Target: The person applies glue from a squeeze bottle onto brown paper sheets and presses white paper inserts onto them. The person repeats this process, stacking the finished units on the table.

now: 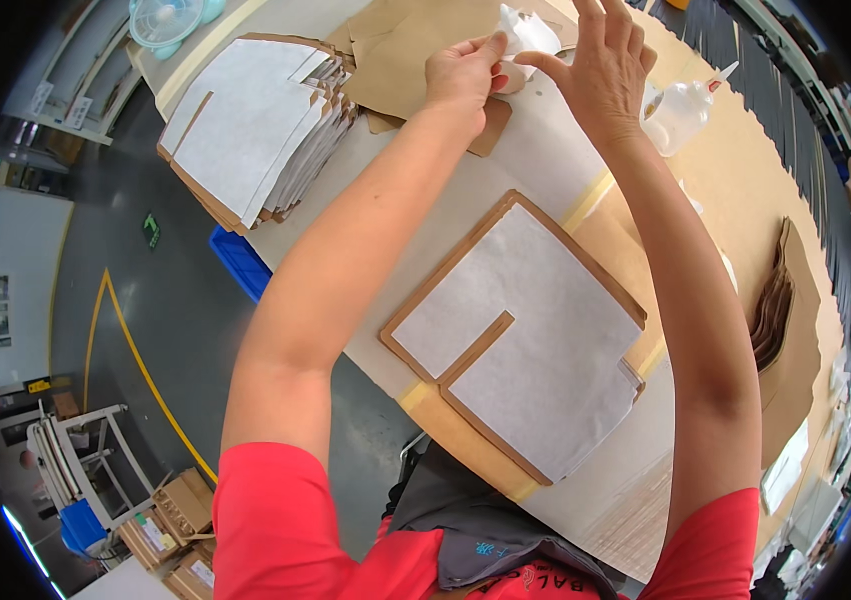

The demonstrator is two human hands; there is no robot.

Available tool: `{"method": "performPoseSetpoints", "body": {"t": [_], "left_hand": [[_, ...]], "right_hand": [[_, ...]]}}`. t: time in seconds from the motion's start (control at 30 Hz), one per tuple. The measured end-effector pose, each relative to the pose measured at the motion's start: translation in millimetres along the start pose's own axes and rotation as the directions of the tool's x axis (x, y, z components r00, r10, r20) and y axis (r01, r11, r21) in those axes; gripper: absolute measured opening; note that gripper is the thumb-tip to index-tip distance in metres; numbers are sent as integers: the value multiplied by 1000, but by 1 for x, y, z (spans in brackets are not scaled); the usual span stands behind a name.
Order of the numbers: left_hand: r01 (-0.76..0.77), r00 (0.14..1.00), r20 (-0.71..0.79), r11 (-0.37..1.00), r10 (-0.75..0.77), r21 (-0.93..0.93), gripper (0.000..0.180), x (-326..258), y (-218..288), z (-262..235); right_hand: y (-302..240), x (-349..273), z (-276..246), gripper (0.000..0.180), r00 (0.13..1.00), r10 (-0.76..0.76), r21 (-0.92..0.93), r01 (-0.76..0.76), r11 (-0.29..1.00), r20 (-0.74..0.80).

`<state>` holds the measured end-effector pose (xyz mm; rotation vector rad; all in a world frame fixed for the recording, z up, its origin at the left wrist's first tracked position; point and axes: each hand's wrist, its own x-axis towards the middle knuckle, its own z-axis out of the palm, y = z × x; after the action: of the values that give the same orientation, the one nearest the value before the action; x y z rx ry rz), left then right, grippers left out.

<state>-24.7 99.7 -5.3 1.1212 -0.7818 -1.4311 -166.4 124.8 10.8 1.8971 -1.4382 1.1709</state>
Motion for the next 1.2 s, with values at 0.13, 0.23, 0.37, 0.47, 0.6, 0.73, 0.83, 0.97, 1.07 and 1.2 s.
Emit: {"method": "performPoseSetpoints", "body": {"t": [0.13, 0.23, 0.37, 0.47, 0.6, 0.73, 0.83, 0.97, 1.07, 1.2], "left_hand": [[21, 990, 142, 999, -24, 25, 25, -1, 5, -12], [-119, 971, 230, 963, 62, 244, 25, -9, 8, -11], [-249, 964, 161, 935, 213, 253, 19, -6, 1, -6], [-238, 971, 63, 943, 229, 231, 16, -11, -2, 7], [-195, 980, 82, 956, 182, 221, 24, -11, 0, 7], [-90, 989, 123, 994, 82, 61, 26, 0, 0, -8], [-45, 980, 191, 999, 46, -8, 28, 2, 2, -13], [-41, 955, 295, 999, 30, 29, 31, -5, 9, -15], [-34, 941, 338, 997, 9, 69, 33, -10, 14, -15], [-47, 906, 423, 997, 15, 67, 32, -11, 16, -13]], "right_hand": [[1, 0, -3, 95, 999, -21, 1, 21, 1000, 37], [3, 1, 0, 94, 1000, -3, 19, 3, 1000, 28], [-14, -1, 4, 93, 993, 114, 83, -113, 990, -6], [-16, -6, 7, 92, 983, 186, 126, -183, 975, -11], [-6, -17, 6, 92, 976, 214, 316, -218, 923, 49], [9, -13, -5, 70, 564, 388, 578, -811, 93, 729], [29, -22, -11, 77, 442, -76, 383, -840, -384, 894], [34, -36, -10, 87, 390, -330, 218, -864, -454, 860], [26, -36, -13, 87, 340, -287, 192, -877, -439, 896], [28, -34, -3, 81, 203, -262, 86, -914, -396, 943]]}}
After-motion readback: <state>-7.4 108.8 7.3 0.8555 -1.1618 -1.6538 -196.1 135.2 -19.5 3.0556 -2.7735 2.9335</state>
